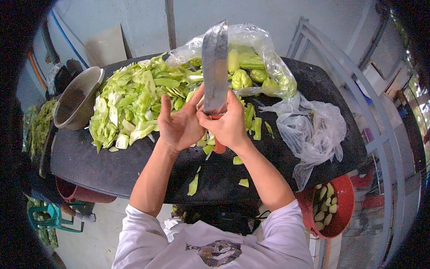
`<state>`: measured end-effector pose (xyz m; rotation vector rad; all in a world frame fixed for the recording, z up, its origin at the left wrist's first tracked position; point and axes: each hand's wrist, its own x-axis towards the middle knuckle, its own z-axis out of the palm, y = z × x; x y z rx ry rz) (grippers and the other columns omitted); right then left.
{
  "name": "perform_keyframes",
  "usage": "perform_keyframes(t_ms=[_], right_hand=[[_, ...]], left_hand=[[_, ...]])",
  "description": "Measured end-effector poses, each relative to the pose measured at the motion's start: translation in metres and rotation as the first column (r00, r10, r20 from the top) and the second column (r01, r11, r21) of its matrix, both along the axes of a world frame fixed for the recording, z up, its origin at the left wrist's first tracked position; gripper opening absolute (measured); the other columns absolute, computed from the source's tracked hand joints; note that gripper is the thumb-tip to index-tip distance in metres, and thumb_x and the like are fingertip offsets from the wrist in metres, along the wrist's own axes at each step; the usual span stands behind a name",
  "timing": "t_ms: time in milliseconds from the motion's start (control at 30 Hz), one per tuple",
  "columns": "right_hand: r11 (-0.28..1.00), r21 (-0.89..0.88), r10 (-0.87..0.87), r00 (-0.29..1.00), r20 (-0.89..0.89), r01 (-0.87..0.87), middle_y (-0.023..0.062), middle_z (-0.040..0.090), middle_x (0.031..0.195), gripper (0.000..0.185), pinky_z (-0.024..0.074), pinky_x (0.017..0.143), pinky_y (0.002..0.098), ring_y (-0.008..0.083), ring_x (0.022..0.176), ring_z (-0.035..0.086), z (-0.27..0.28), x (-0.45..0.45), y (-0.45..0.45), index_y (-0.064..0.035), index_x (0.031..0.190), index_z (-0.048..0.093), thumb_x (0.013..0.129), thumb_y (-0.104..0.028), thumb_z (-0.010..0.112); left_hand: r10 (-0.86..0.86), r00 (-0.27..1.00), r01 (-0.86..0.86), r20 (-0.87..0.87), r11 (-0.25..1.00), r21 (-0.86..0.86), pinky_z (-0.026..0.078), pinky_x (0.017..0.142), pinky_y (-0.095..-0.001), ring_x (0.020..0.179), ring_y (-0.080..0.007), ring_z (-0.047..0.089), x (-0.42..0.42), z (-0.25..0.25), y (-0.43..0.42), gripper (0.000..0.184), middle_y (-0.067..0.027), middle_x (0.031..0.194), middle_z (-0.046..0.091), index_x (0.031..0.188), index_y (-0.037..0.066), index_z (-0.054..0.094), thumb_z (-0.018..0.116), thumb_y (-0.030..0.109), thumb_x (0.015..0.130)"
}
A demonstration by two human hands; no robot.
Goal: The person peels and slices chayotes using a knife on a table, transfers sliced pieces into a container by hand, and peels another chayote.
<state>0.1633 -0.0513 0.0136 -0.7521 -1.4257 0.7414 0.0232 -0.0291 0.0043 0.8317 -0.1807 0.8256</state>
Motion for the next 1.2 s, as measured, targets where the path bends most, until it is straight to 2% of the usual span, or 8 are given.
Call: perform_keyframes(t_ms=[133,200,300,400,467,700,967,1200], right_hand=[[1.000,-0.005,-0.004,1.000,0.026,0.004,0.0045,0.067,0.087,0.042,0.0555,0.073,0.0260,0.0096,0.079,0.066,0.005,0.004,-0.004,-0.0026,0.110,0.050,0.076,0.009,0.072],[0.996,-0.081,0.041,0.999,-0.025,-0.043,0.0051,0.068,0.091,0.047,0.0558,0.073,0.0273,0.0112,0.081,0.068,0.005,0.006,-0.004,-0.0008,0.114,0.050,0.074,0.007,0.073],[0.998,-0.059,0.035,0.998,-0.043,-0.038,0.0059,0.068,0.091,0.049,0.0564,0.072,0.0280,0.0121,0.081,0.068,0.006,0.005,-0.003,-0.0008,0.117,0.049,0.075,0.008,0.073],[0.997,-0.062,0.043,0.995,-0.094,-0.049,0.0065,0.068,0.091,0.050,0.0571,0.072,0.0289,0.0131,0.082,0.069,0.009,0.001,-0.005,-0.0009,0.118,0.048,0.076,0.009,0.072],[0.999,-0.044,0.023,0.996,-0.088,-0.027,0.0067,0.068,0.091,0.049,0.0573,0.073,0.0292,0.0136,0.082,0.069,0.007,0.000,-0.004,-0.0009,0.118,0.048,0.076,0.009,0.072],[0.997,-0.066,-0.039,0.995,-0.089,0.033,0.0068,0.068,0.089,0.042,0.0568,0.072,0.0289,0.0139,0.080,0.069,0.005,0.005,-0.001,-0.0010,0.111,0.049,0.076,0.008,0.072],[0.997,-0.077,-0.002,0.995,-0.096,-0.006,0.0055,0.069,0.084,0.037,0.0552,0.070,0.0268,0.0117,0.077,0.068,0.011,0.005,-0.006,-0.0019,0.103,0.048,0.076,0.007,0.072],[0.997,-0.080,-0.010,0.996,-0.094,0.002,0.0042,0.068,0.087,0.036,0.0542,0.068,0.0260,0.0093,0.076,0.066,0.010,0.009,-0.005,-0.0029,0.103,0.051,0.076,0.004,0.074]], left_hand=[[0.036,0.999,-0.035,0.014,0.999,-0.031,0.018,0.118,-0.0465,0.141,-0.0318,0.033,0.000,0.004,-0.001,0.103,-0.0146,0.157,0.026,0.158,0.014,0.014,0.031,0.084,0.084],[0.049,0.999,-0.048,0.015,0.998,-0.032,0.018,0.118,-0.0471,0.141,-0.0317,0.033,-0.001,0.004,0.000,0.103,-0.0148,0.158,0.025,0.158,0.014,0.014,0.031,0.084,0.084],[0.024,0.999,-0.022,0.039,0.999,-0.033,0.019,0.117,-0.0482,0.142,-0.0315,0.032,-0.002,0.003,0.001,0.101,-0.0146,0.158,0.025,0.159,0.016,0.012,0.030,0.083,0.085],[0.002,1.000,-0.001,-0.009,0.996,0.094,0.019,0.116,-0.0482,0.143,-0.0307,0.031,0.000,-0.002,0.003,0.099,-0.0134,0.159,0.023,0.159,0.018,0.010,0.031,0.082,0.087],[0.088,0.992,-0.071,-0.091,0.982,0.177,0.018,0.115,-0.0476,0.143,-0.0296,0.030,0.003,-0.001,-0.001,0.097,-0.0124,0.159,0.023,0.159,0.018,0.008,0.031,0.080,0.088],[0.172,0.972,-0.129,-0.161,0.961,0.246,0.016,0.116,-0.0470,0.144,-0.0281,0.028,0.006,-0.003,-0.001,0.099,-0.0119,0.160,0.022,0.159,0.018,0.006,0.033,0.080,0.088],[0.030,1.000,-0.030,-0.003,0.999,-0.016,0.021,0.113,-0.0487,0.144,-0.0308,0.027,0.001,0.003,-0.002,0.100,-0.0152,0.161,0.019,0.159,0.027,0.010,0.026,0.089,0.081],[-0.034,0.995,0.044,0.098,0.995,-0.095,0.025,0.111,-0.0480,0.143,-0.0315,0.029,-0.003,0.004,0.000,0.104,-0.0177,0.161,0.019,0.158,0.026,0.016,0.027,0.092,0.078]])
